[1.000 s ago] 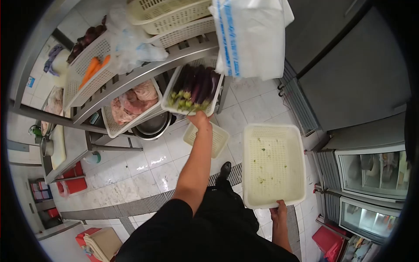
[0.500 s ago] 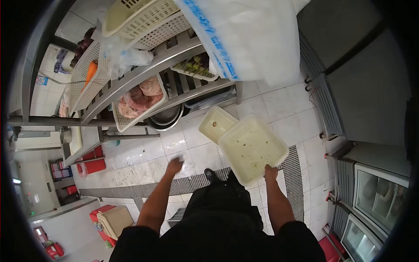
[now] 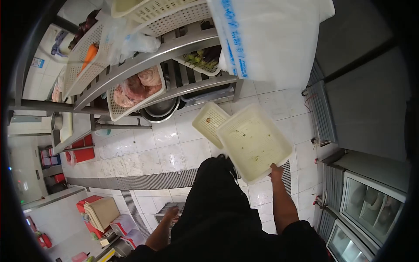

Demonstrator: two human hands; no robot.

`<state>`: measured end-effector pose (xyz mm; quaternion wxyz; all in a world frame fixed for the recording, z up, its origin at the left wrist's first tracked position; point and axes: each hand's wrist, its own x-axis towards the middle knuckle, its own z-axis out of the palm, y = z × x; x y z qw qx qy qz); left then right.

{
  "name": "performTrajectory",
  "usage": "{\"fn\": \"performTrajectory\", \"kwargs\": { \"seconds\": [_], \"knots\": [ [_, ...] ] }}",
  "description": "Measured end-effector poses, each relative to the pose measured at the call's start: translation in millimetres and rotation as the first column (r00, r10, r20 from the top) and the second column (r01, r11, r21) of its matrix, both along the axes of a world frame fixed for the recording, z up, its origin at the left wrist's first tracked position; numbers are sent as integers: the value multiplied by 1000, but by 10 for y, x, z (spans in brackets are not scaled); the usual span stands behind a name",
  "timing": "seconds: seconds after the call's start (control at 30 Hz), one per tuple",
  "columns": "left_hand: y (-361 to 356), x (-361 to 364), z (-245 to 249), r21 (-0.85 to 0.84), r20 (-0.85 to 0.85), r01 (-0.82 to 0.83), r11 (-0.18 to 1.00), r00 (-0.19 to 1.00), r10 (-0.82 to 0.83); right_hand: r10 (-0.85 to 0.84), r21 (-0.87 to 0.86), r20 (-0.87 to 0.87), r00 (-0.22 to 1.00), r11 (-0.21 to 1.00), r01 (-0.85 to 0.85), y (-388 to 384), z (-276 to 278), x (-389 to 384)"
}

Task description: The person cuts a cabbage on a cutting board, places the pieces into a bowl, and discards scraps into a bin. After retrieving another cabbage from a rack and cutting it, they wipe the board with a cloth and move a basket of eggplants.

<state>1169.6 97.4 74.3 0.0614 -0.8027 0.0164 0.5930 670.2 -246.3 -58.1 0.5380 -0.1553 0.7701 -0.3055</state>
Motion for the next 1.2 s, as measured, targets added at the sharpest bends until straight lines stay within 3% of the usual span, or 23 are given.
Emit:
{"fn": "performTrajectory", "kwargs": {
  "seconds": [0.07, 0.17, 0.23, 0.3, 0.4, 0.53, 0.6, 0.63, 0.73, 0.77, 0.93, 1.1, 1.2],
  "knots": [
    [-238, -108, -44, -10, -80, 66, 998, 995, -66, -87, -19, -62, 994, 996, 86, -115, 175, -193],
    [-445, -110, -513, -280, -151, 96, 955, 978, -142, 16, 23, -194, 981, 1000, -12, -202, 142, -688],
    [-727, -83, -577, -384, -156, 117, 916, 970, -189, -26, -29, -286, 958, 999, 19, -246, 339, -712],
    [-1082, -47, -482, -369, -150, -163, 915, 982, 115, -17, -8, -437, 899, 1000, 15, -282, 431, -798],
    [-1463, 124, -272, -462, -99, -77, 884, 994, 35, 5, 4, -541, 841, 1000, -3, -201, 38, -961],
    [-1787, 210, 150, -487, 17, -37, 873, 998, 52, 13, 29, -430, 903, 1000, 0, -171, 221, -606],
    [-1801, 281, 214, -446, 36, -41, 894, 997, 63, -19, 126, -303, 953, 990, 60, -89, -98, -489],
    [-1800, 279, 255, -446, 58, -12, 895, 997, 43, -79, 39, -225, 971, 995, 90, 16, -395, -467],
    [-1764, 278, 310, -417, 84, 36, 908, 996, -1, -108, 85, -137, 985, 989, 121, 111, -351, -173],
    [-1756, 284, 288, -420, 86, 58, 906, 996, -23, -206, -114, 49, 977, 971, 211, 227, -588, -121],
    [-1890, 293, 211, -402, 71, 98, 911, 995, -76, -146, -13, -31, 989, 989, 145, 222, -426, 197],
    [-2025, 304, 242, -456, 65, 174, 873, 985, -162, -90, 50, -167, 982, 994, 99, 230, -713, 280],
    [-2099, 333, 301, -491, 61, 123, 862, 992, -106, -77, 47, -301, 950, 994, 96, 267, -1102, 198]
  ]
}}
